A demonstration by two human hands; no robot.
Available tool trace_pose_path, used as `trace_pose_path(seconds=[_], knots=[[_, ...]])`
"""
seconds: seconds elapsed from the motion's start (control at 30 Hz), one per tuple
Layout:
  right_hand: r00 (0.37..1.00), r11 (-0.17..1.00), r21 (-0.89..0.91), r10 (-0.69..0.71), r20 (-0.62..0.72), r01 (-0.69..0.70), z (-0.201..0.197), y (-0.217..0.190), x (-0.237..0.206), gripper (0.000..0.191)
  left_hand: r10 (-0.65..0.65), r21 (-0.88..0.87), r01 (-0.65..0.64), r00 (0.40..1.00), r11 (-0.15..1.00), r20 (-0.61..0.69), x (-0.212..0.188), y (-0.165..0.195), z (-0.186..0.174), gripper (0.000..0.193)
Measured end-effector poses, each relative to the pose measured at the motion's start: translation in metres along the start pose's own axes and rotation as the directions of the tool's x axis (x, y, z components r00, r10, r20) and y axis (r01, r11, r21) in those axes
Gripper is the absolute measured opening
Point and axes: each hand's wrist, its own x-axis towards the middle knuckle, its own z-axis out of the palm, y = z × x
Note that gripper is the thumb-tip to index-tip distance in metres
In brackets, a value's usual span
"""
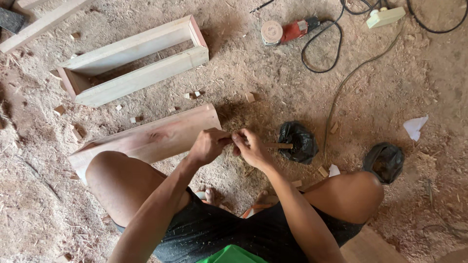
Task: The person sits on the floor of a woodworking shop assembling a rectangular wooden frame. They position wood pieces against the frame, hammer nails to fasten the joints, fit a long board into the frame, and tap pieces into place with a mallet, adjusting the frame between strikes.
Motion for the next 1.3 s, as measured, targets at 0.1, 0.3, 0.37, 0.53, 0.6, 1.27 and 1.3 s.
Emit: trace_pose_path(seconds=[0.1, 0.3, 0.37, 0.53, 0.6, 1.27, 1.3], knots=[[0.996, 0.919, -0.39, -0.082, -0.03, 0.063, -0.002, 0.019, 0.012, 0.03, -0.218, 0.051, 0.216, 0.974, 0.975, 0.053, 0.001, -0.015, -0.005, 0.023], [0.981, 0.26, -0.961, -0.139, -0.138, -0.099, -0.023, 0.064, 0.034, 0.062, 0.147, 0.021, -0.147, 0.94, 0.989, -0.309, -0.005, -0.034, -0.005, 0.014], [0.989, 0.104, -0.993, -0.129, -0.076, -0.063, -0.028, 0.07, 0.032, 0.055, 0.258, 0.097, -0.239, 0.895, 0.966, -0.363, -0.002, -0.034, -0.001, 0.017], [0.842, 0.539, -0.757, 0.539, -0.028, -0.37, -0.026, 0.069, 0.027, 0.086, -0.07, -0.132, 0.047, 0.982, 0.99, -0.176, 0.005, -0.039, -0.003, 0.021], [0.826, 0.582, -0.716, 0.563, 0.015, -0.384, -0.022, 0.06, 0.026, 0.041, 0.024, -0.051, -0.037, 0.973, 0.998, -0.231, 0.012, -0.041, -0.005, 0.019], [0.784, 0.6, -0.738, -0.6, -0.161, 0.308, 0.006, 0.024, -0.021, 0.028, 0.396, 0.355, -0.27, 0.846, 0.895, -0.357, 0.037, -0.052, -0.013, 0.009], [0.834, 0.564, -0.79, -0.536, -0.13, 0.24, 0.006, 0.024, -0.02, 0.029, 0.347, 0.311, -0.238, 0.864, 0.92, -0.364, 0.036, -0.052, -0.014, 0.009]])
